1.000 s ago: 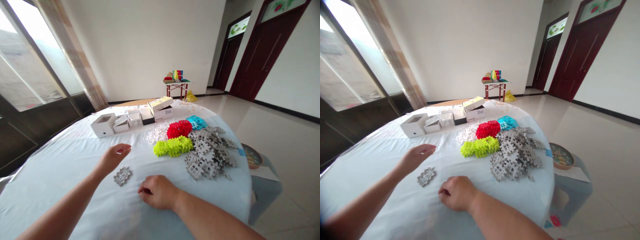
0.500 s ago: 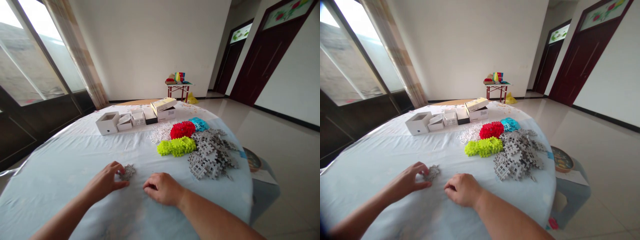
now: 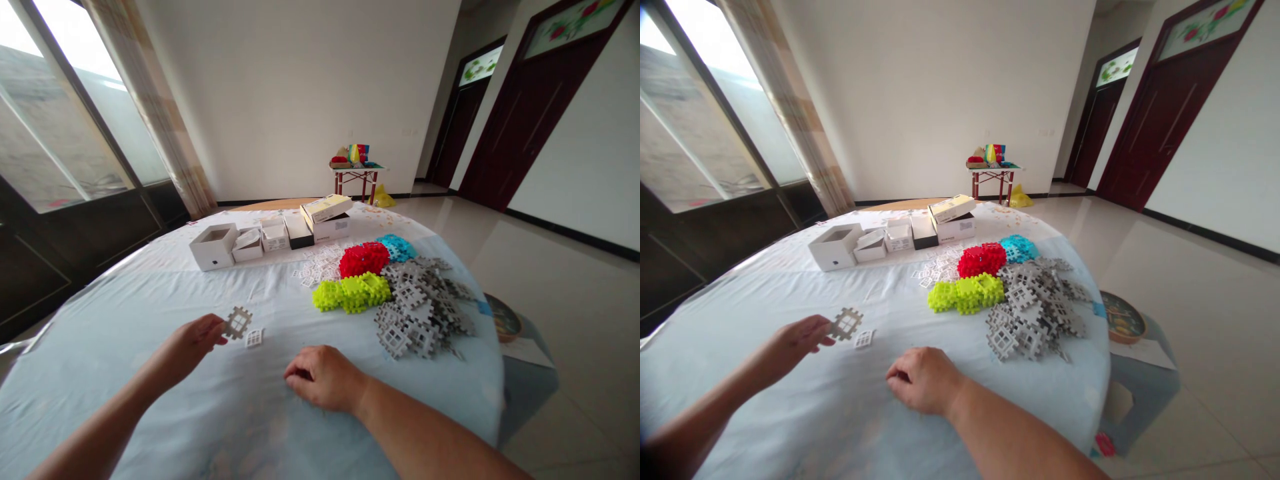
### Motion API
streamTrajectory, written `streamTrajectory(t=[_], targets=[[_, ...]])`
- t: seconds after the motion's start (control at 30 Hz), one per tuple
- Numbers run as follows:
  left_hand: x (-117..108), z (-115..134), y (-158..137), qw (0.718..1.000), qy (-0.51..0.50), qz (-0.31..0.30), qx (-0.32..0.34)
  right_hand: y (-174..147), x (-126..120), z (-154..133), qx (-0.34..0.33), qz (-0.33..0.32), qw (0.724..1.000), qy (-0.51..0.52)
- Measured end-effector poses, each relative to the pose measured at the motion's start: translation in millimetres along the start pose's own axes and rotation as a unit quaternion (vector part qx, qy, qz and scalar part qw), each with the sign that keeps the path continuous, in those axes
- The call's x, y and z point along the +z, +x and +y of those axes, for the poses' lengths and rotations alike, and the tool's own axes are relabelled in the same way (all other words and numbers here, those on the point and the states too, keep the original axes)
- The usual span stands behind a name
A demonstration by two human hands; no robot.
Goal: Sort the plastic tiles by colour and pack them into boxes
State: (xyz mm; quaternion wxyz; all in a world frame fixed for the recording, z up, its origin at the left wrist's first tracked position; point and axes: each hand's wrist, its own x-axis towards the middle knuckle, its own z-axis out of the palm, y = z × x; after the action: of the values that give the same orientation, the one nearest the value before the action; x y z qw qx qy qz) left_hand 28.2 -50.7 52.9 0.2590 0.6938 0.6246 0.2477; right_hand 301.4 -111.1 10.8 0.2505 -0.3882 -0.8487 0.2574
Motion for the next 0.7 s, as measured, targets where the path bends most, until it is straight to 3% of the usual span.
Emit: streamTrajectory(t=[0.17, 0.33, 0.43, 0.6, 0.7], targets=[[14.5, 43.8, 15.1, 0.991, -0.119, -0.054, 0.024, 2.8, -2.6, -0.7, 0.015, -0.023, 0.999, -0.017], [60.0, 115.8, 25.4, 0.951, -0.187, -0.237, 0.067, 4.4, -6.5, -3.7, 0.049, -0.043, 0.996, -0.058], [93.3, 153.8, 31.5, 0.928, -0.178, -0.307, 0.11, 3.2, -8.0, -5.0, 0.043, -0.035, 0.997, -0.051], [142.9, 192.6, 45.8, 0.916, -0.152, -0.329, 0.174, 1.7, -11.2, -6.4, 0.032, -0.029, 0.998, -0.039], [153.8, 196.3, 57.0, 0.927, -0.137, -0.304, 0.174, 2.1, -12.5, -6.1, 0.034, -0.037, 0.998, -0.042]])
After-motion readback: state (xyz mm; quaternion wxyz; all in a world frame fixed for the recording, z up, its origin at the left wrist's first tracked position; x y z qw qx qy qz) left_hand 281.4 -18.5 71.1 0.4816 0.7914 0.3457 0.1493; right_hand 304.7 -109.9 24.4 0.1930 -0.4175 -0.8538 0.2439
